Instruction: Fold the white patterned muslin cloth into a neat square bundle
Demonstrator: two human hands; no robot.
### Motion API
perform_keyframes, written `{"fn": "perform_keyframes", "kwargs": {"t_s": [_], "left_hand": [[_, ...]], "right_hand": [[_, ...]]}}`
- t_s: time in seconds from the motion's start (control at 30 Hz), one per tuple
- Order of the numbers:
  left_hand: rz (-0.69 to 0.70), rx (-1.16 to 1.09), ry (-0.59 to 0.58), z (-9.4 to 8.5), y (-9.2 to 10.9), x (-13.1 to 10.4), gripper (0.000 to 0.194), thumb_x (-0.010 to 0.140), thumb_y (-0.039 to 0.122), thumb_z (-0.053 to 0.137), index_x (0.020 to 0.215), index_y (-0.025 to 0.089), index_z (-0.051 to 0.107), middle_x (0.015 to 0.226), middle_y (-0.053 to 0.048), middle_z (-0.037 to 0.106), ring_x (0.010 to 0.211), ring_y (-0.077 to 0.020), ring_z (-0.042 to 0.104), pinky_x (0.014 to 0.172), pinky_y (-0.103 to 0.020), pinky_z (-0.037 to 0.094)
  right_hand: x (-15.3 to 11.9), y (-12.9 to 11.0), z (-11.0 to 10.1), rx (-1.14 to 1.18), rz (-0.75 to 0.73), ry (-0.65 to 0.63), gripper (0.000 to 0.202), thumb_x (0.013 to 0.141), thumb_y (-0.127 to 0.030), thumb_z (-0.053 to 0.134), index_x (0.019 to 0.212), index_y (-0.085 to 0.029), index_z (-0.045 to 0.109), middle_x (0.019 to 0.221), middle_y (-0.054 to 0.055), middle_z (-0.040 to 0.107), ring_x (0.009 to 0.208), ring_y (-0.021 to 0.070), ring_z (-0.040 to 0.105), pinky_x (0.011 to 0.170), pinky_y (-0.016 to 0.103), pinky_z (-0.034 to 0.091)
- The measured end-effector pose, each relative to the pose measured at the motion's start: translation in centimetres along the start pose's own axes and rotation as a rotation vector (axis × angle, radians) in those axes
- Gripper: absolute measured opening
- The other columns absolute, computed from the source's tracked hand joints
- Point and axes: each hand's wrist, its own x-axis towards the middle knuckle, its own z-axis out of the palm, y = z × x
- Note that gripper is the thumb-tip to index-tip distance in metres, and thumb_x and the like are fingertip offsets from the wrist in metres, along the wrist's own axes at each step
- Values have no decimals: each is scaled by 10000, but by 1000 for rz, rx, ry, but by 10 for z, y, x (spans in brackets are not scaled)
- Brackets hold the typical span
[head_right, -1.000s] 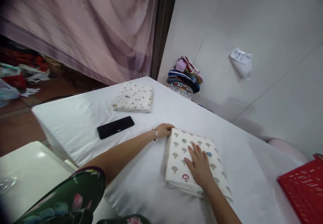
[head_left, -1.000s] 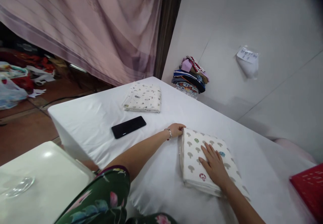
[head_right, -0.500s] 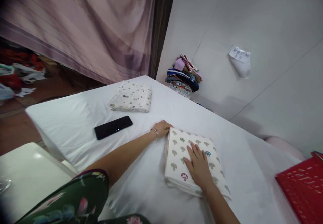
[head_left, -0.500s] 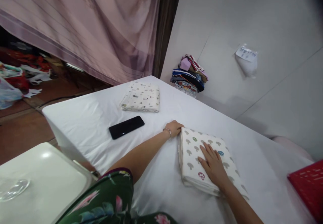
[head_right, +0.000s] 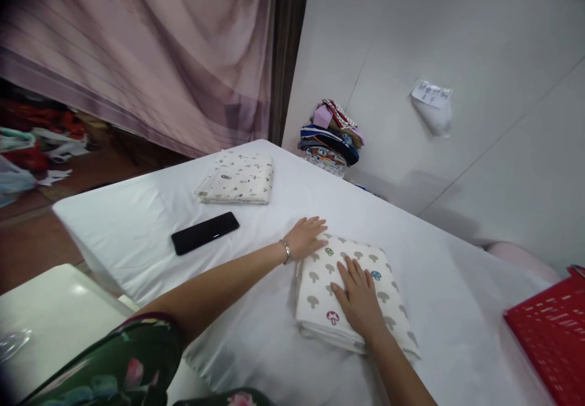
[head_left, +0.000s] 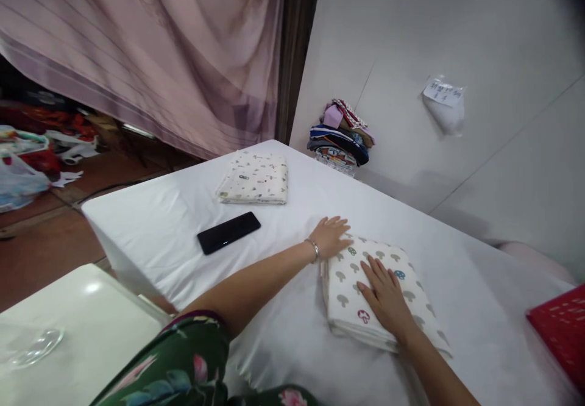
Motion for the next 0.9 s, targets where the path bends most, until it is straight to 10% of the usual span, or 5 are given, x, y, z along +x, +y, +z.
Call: {"fn": "perform_keyframes", "kwargs": {"t_s": [0.2, 0.4, 0.73, 0.9], "left_hand": [[-6, 43, -164, 24, 3, -28, 609, 862, 564, 208, 1379, 244, 238, 1479, -14, 156, 1359, -201, 60, 1077, -507, 60], [-49, 67, -277, 7, 11, -17, 646, 832, 587, 256, 1373, 235, 255, 1479, -28, 151, 1360, -215, 58, 1071, -527, 39], [-29, 224, -127, 35, 34, -22, 745, 821, 629, 195, 1374, 140, 288, 1472, -81, 169, 1358, -242, 49, 1098, -454, 17], [-22, 229, -128, 40, 25, -23, 746, 820, 637, 184, 1387, 157, 263, 1477, -66, 151, 1359, -240, 37, 1097, -446, -6]], "right_hand": [[1, -3, -4, 24, -23, -15, 510, 895, -477, 274, 1359, -270, 324, 1449, 21, 246, 1335, 218, 181, 1059, 469, 178], [2, -3, -3, 50, 3, -40, 522, 896, -490, 257, 1363, -266, 318, 1454, 23, 227, 1339, 217, 165, 1061, 472, 166], [20, 4, -29, 260, 120, -222, 541, 858, -519, 323, 1337, -273, 371, 1453, 28, 231, 1340, 211, 163, 1070, 457, 141], [38, 50, -33, 183, 303, -50, 581, 872, -516, 287, 1359, -202, 332, 1470, 73, 169, 1353, 229, 78, 1070, 483, 81]]}}
